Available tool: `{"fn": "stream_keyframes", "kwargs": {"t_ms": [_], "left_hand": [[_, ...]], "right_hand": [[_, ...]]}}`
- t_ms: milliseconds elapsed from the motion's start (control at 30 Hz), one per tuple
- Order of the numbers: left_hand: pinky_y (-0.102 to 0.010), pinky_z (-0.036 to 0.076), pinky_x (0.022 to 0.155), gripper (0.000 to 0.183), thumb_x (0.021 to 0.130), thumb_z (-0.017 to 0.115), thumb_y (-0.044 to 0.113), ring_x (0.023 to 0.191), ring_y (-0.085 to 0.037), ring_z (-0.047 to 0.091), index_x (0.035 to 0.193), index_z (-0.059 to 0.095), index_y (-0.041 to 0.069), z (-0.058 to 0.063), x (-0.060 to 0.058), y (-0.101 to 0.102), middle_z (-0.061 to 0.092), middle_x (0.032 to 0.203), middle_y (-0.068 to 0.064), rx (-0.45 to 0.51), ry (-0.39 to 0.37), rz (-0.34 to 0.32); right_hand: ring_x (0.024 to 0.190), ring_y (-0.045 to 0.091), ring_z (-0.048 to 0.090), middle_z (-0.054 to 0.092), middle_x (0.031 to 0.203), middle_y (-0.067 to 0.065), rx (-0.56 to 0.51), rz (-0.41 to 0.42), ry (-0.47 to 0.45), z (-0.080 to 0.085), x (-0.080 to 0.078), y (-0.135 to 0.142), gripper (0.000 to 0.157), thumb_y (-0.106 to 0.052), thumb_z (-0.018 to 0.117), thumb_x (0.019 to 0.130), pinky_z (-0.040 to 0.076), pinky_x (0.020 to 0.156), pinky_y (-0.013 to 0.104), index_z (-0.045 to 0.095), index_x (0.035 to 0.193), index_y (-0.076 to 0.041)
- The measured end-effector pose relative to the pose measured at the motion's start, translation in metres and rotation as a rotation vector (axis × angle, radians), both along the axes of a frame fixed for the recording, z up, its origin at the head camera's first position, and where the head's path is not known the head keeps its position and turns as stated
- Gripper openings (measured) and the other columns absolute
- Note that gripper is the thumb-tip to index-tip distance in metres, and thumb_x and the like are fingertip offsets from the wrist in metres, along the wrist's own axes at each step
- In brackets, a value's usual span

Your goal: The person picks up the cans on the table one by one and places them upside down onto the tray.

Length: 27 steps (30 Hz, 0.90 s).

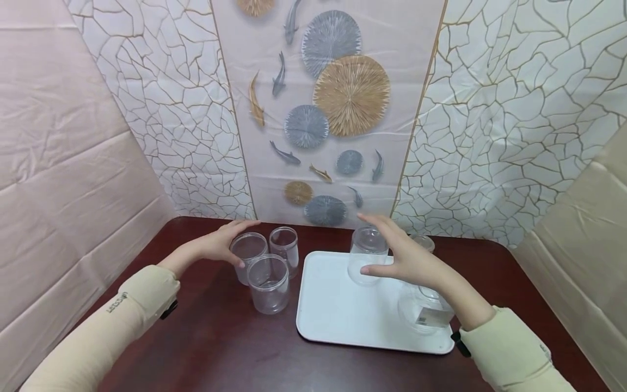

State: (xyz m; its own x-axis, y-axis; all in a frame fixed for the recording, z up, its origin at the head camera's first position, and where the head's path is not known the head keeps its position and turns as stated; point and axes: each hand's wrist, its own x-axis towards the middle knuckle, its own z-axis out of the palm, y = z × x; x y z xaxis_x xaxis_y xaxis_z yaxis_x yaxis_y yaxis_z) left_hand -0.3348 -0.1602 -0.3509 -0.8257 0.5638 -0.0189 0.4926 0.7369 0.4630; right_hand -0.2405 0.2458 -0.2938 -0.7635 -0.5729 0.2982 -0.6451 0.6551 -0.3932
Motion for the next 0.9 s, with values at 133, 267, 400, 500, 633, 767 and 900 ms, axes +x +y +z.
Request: {"fn": "stream_keyframes", "kwargs": {"t_ms": [133,267,400,500,633,767,900], "left_hand": [[-0.06,0.031,0.105,0.104,0.065,0.086,0.013,0.137,-0.041,0.025,0.149,0.025,0.022,0.0,-0.006,0.002,0.027,0.15,-0.019,-0.041,0.032,-0.026],[-0.056,0.032,0.107,0.106,0.065,0.085,0.01,0.138,-0.036,0.026,0.149,0.023,0.025,0.0,-0.012,0.004,0.026,0.151,-0.016,-0.041,0.027,-0.065],[-0.053,0.033,0.106,0.101,0.065,0.085,0.012,0.135,-0.035,0.028,0.147,0.027,0.021,-0.002,-0.016,0.007,0.029,0.148,-0.016,-0.053,-0.017,-0.081],[-0.052,0.036,0.103,0.093,0.064,0.086,0.016,0.131,-0.037,0.032,0.141,0.034,0.017,-0.004,-0.017,0.01,0.034,0.142,-0.017,-0.09,-0.032,-0.074],[-0.051,0.039,0.099,0.085,0.062,0.087,0.018,0.126,-0.037,0.036,0.134,0.041,0.016,-0.006,-0.018,0.012,0.039,0.135,-0.017,-0.125,-0.025,-0.085],[-0.05,0.039,0.099,0.084,0.062,0.087,0.018,0.127,-0.036,0.035,0.132,0.042,0.019,-0.007,-0.02,0.016,0.039,0.134,-0.015,-0.151,-0.017,-0.11],[-0.049,0.041,0.097,0.083,0.06,0.088,0.018,0.124,-0.035,0.037,0.131,0.044,0.021,-0.006,-0.021,0.02,0.04,0.133,-0.014,-0.193,-0.005,-0.109]], "right_hand": [[0.128,0.029,0.037,0.034,0.146,0.013,-0.001,0.018,0.028,-0.002,0.004,-0.003,0.088,-0.028,0.076,0.079,0.047,0.087,0.043,0.024,0.148,-0.015],[0.131,0.029,0.036,0.033,0.148,0.012,-0.017,0.03,0.025,-0.004,0.007,-0.006,0.087,-0.028,0.076,0.079,0.045,0.091,0.044,0.025,0.148,-0.014],[0.133,0.03,0.033,0.033,0.148,0.011,-0.051,0.032,0.008,-0.008,0.009,-0.009,0.087,-0.027,0.077,0.078,0.038,0.098,0.053,0.026,0.147,-0.016],[0.134,0.029,0.032,0.032,0.148,0.01,-0.059,0.038,0.005,-0.012,0.008,-0.009,0.086,-0.027,0.077,0.078,0.036,0.103,0.046,0.027,0.147,-0.016],[0.135,0.025,0.031,0.033,0.148,0.009,-0.062,0.054,0.019,-0.017,0.006,-0.008,0.086,-0.027,0.077,0.078,0.03,0.106,0.021,0.027,0.147,-0.016],[0.132,0.024,0.033,0.034,0.148,0.008,-0.064,0.064,0.032,-0.019,0.006,-0.009,0.087,-0.026,0.077,0.078,0.034,0.104,0.024,0.026,0.147,-0.016],[0.132,0.026,0.034,0.033,0.148,0.008,-0.061,0.06,0.009,-0.021,0.007,-0.011,0.087,-0.028,0.077,0.078,0.039,0.1,0.046,0.025,0.148,-0.017]]}}
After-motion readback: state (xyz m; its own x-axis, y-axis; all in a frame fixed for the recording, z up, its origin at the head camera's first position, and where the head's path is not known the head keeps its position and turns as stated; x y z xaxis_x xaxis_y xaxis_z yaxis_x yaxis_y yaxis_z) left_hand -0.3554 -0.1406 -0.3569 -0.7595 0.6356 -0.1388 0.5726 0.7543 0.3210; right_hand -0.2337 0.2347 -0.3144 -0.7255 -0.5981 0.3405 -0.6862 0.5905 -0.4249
